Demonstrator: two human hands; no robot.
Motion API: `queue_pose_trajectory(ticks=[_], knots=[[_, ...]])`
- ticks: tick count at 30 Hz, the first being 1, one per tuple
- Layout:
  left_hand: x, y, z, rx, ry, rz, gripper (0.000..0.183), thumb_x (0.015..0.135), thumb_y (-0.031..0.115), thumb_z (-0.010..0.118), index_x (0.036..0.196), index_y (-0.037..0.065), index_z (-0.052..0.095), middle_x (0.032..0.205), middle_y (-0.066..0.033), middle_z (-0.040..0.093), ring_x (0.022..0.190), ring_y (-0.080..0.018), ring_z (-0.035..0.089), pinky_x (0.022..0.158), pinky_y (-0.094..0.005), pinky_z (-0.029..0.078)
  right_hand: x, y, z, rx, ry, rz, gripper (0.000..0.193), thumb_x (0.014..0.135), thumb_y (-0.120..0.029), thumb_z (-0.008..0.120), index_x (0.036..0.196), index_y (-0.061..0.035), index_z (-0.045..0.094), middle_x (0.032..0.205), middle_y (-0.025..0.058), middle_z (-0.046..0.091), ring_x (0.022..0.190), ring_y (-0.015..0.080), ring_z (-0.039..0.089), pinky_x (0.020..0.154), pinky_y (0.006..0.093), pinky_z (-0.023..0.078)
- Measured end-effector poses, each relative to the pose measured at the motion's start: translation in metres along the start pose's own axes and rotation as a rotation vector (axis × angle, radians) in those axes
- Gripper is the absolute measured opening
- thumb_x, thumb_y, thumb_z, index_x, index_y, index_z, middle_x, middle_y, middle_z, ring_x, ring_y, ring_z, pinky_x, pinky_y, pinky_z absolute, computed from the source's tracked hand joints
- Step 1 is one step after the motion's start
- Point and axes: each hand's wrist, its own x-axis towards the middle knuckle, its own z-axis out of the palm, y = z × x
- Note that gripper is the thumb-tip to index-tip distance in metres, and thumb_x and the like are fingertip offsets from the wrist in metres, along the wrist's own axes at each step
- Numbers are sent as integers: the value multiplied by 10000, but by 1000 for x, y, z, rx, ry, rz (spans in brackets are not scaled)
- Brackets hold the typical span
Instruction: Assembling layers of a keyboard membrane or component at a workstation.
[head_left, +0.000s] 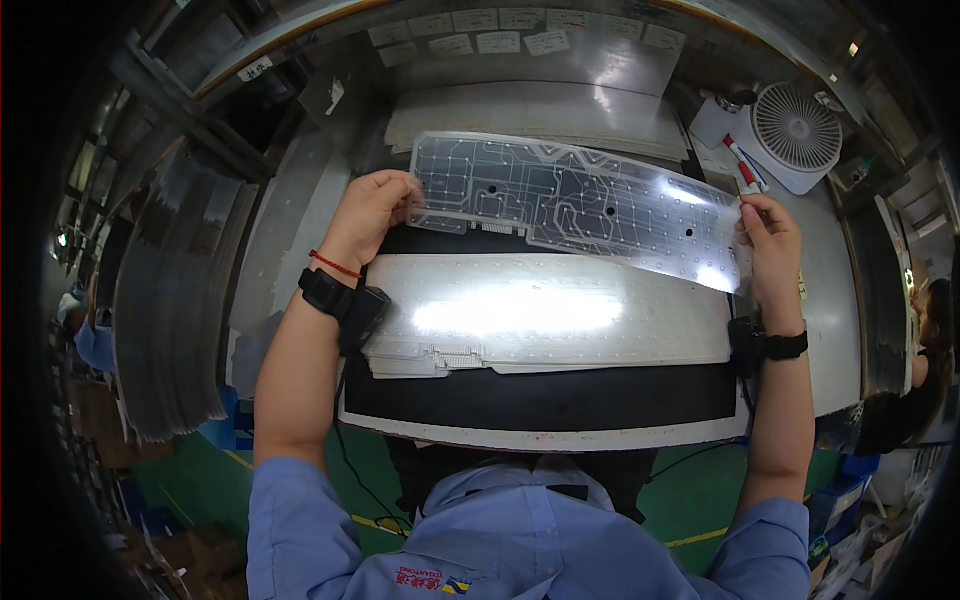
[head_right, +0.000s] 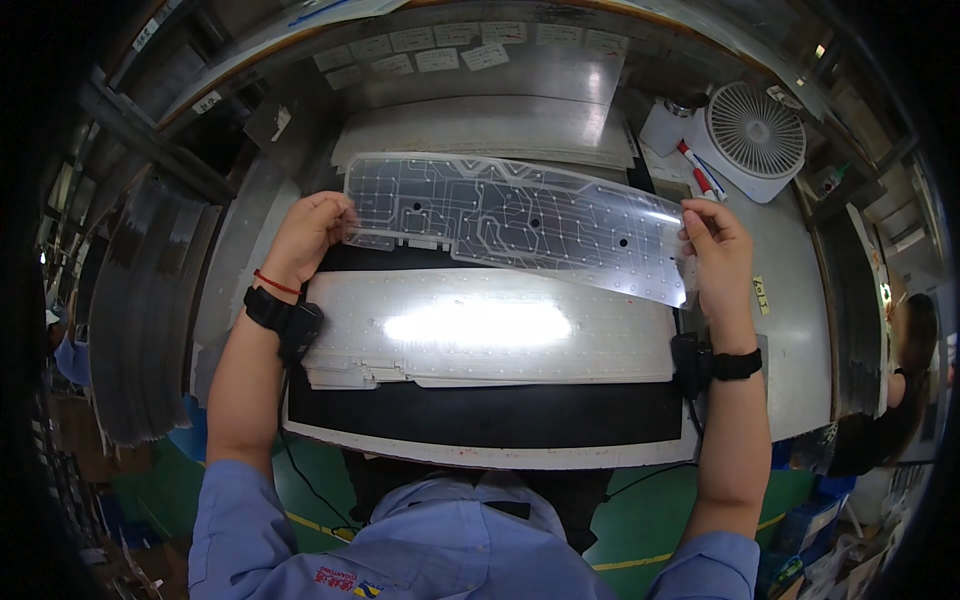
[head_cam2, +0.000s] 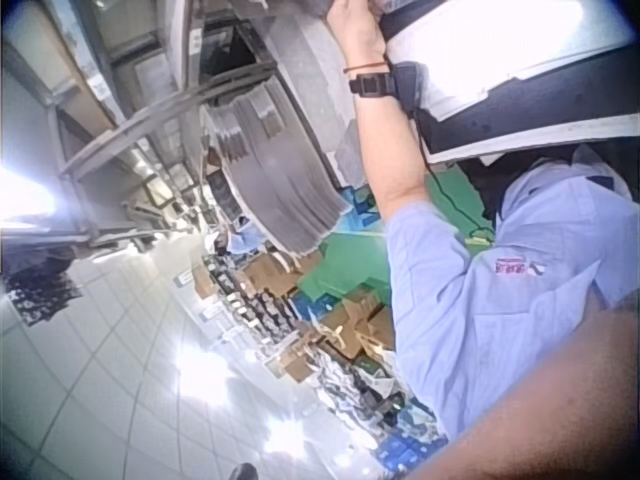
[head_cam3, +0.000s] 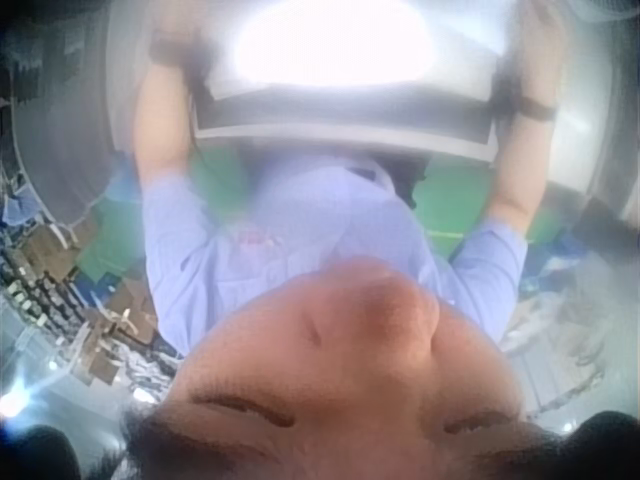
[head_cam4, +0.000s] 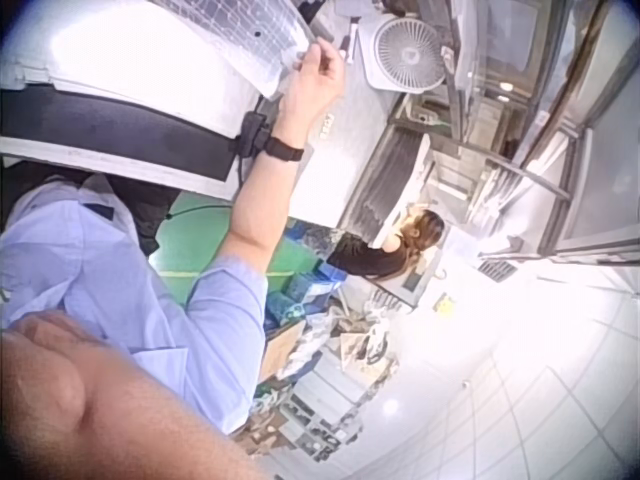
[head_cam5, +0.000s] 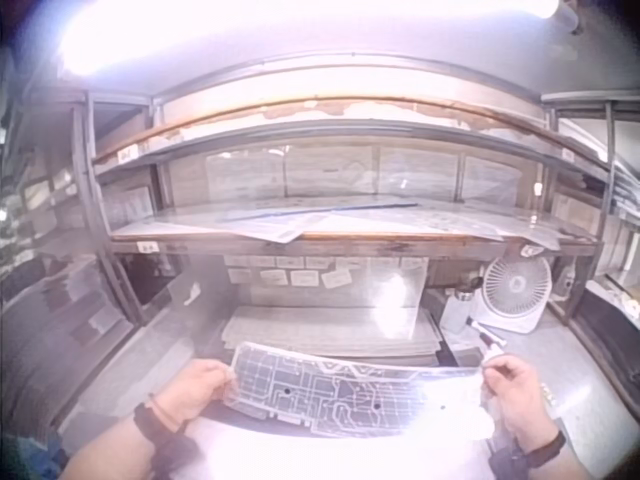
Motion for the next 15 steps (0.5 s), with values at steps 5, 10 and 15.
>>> queue_pose_trajectory(ticks=[5, 10, 15], knots=[[-3, 4, 2, -20, 14, -12, 188, 921, 106, 462, 926, 18, 628, 833, -39, 638, 749, -112, 598, 691, -254, 492, 0, -2, 1, 5, 5, 4, 152, 911, -83, 606, 1044, -25, 651, 870, 0, 608, 756, 79, 551, 632, 207, 431], [-1, 5, 0, -126, -27, -1, 206, 937, 121, 479, 966, -6, 639, 866, -58, 657, 765, -119, 613, 693, -245, 496, 0, -1, 1, -1, 7, 7, 156, 911, -84, 608, 1048, -23, 651, 872, 1, 610, 755, 78, 549, 632, 206, 430], [-1, 4, 5, 19, -4, -10, 218, 962, 165, 479, 977, 11, 633, 831, -27, 651, 731, -108, 611, 691, -236, 498, 0, 1, 0, 10, 2, 8, 154, 911, -83, 606, 1046, -22, 650, 875, 2, 611, 753, 78, 547, 635, 206, 430]])
